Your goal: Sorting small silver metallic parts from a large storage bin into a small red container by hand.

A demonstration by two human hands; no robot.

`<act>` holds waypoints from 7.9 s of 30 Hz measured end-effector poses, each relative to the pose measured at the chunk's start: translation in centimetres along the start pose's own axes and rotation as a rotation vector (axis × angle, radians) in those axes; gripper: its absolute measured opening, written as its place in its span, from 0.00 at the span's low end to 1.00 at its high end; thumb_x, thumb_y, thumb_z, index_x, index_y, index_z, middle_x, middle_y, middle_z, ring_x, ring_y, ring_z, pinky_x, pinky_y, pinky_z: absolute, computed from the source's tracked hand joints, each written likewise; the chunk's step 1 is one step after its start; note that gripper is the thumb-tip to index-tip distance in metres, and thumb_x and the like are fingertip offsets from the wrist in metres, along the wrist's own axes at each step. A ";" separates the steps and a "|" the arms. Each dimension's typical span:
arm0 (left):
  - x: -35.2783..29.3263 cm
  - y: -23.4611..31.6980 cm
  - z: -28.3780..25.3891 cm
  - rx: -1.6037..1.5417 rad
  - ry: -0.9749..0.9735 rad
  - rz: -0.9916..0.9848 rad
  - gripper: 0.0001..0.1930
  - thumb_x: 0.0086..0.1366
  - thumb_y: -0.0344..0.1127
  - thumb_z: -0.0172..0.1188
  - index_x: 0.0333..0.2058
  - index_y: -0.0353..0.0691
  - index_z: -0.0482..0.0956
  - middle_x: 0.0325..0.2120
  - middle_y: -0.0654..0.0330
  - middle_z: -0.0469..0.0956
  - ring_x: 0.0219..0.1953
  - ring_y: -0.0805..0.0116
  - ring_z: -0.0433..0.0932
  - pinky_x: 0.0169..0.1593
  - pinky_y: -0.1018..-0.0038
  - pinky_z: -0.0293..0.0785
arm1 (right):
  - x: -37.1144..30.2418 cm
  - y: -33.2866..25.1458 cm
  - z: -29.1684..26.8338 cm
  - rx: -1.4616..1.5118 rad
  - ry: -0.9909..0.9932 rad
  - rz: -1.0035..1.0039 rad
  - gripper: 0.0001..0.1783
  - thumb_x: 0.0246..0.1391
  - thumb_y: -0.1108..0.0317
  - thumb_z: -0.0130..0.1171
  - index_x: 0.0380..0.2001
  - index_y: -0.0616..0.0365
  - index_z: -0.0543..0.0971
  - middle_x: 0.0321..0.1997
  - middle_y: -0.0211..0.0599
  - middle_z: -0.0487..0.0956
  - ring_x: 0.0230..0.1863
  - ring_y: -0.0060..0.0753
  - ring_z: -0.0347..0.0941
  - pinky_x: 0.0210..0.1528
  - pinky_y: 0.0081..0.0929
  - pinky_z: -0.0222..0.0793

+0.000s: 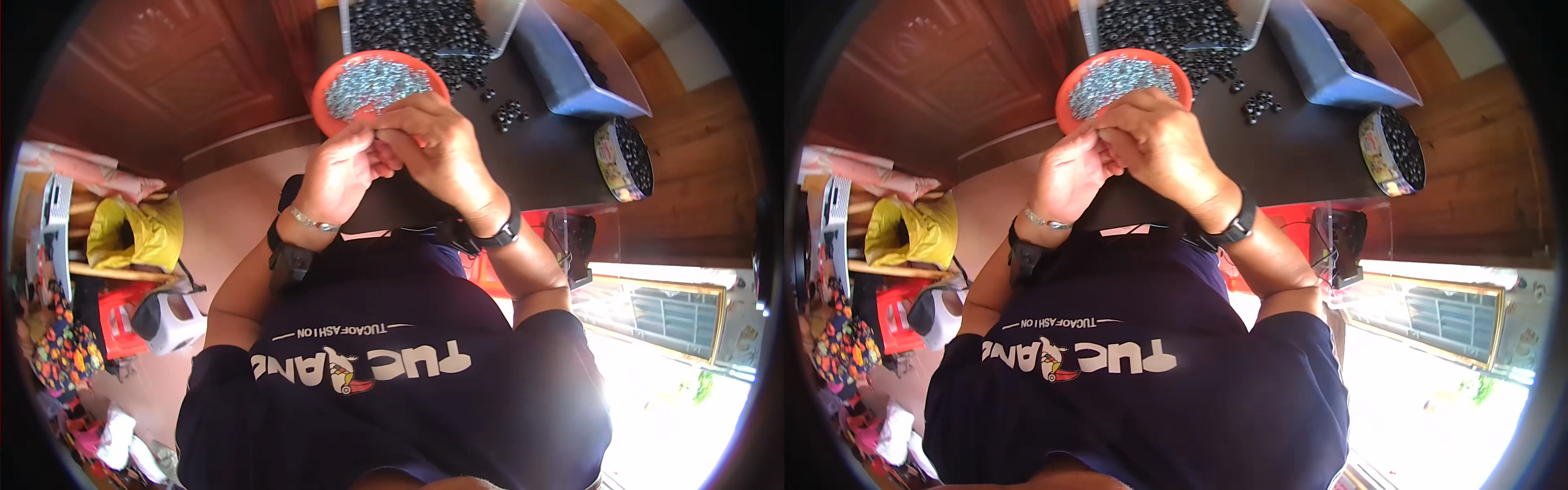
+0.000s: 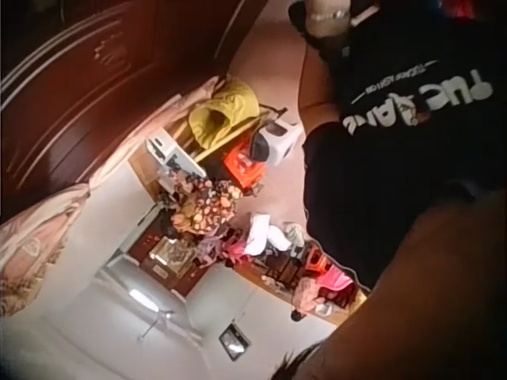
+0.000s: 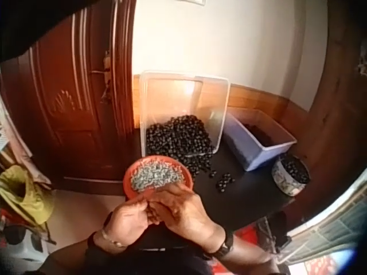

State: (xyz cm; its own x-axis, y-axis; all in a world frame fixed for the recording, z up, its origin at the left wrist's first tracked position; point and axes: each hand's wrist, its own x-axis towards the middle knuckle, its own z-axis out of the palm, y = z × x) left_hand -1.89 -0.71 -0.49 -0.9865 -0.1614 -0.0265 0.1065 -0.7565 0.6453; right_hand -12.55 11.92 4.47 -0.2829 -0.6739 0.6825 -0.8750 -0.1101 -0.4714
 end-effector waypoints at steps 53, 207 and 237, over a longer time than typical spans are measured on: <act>-2.1 -0.9 -3.1 0.056 -0.168 -0.052 0.11 0.67 0.38 0.44 0.41 0.38 0.71 0.35 0.57 0.72 0.38 0.62 0.72 0.45 0.68 0.68 | -5.5 15.3 -12.1 -0.652 -0.284 0.631 0.12 0.47 0.63 0.55 0.34 0.51 0.82 0.36 0.43 0.80 0.40 0.47 0.76 0.44 0.40 0.72; -1.0 1.0 1.0 -0.013 0.089 -0.120 0.13 0.68 0.41 0.46 0.37 0.36 0.72 0.38 0.55 0.75 0.41 0.62 0.75 0.46 0.70 0.70 | 5.0 13.5 -22.5 -1.026 0.346 0.030 0.15 0.48 0.60 0.60 0.40 0.49 0.82 0.41 0.40 0.80 0.44 0.43 0.76 0.47 0.35 0.70; 0.5 -0.4 1.3 0.084 -0.041 -0.105 0.16 0.67 0.42 0.46 0.42 0.36 0.76 0.35 0.58 0.79 0.38 0.67 0.77 0.43 0.74 0.70 | -0.5 4.9 -6.8 0.289 -0.276 0.290 0.12 0.59 0.68 0.55 0.44 0.61 0.79 0.38 0.30 0.75 0.42 0.20 0.68 0.44 0.19 0.64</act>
State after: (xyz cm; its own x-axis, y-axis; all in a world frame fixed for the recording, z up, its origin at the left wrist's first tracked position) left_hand -2.64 0.32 0.23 -0.9961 -0.0570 -0.0669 -0.0064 -0.7118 0.7023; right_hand -19.38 16.71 5.63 -0.3500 -0.8710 0.3448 -0.6198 -0.0606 -0.7824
